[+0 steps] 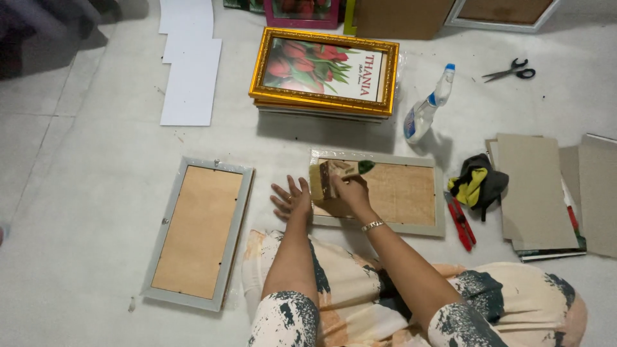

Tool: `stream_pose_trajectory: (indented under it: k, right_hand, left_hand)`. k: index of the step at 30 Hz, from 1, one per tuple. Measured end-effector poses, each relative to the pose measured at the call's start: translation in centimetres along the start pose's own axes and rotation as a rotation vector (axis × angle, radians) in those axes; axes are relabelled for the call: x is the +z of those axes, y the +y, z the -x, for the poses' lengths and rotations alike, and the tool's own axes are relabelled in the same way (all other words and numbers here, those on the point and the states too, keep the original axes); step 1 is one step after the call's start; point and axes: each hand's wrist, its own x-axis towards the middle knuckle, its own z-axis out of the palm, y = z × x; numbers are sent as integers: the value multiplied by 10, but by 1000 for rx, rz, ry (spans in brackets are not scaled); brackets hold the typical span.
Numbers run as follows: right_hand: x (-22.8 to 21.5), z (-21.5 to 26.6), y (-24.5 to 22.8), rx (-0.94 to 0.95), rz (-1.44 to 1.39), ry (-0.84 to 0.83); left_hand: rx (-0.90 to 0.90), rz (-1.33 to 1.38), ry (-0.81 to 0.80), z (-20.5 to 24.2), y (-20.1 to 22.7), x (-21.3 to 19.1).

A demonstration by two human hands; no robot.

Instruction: Cleaning a picture frame and applying adhesive to a backing board to assemble the frame.

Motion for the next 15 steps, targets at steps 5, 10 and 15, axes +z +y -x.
stream_pose_trajectory:
  k: [5,10,15]
  right_hand:
    - [-68,55,5,45,60,-5]
    - [-156,91,36,128,69,231]
    - [-216,145,0,171,205,506]
  left_hand:
    - [18,-3,-5,6,1,-4]
    - [15,-20,7,-1,0,2]
    - [22,-3,16,10,1,-3]
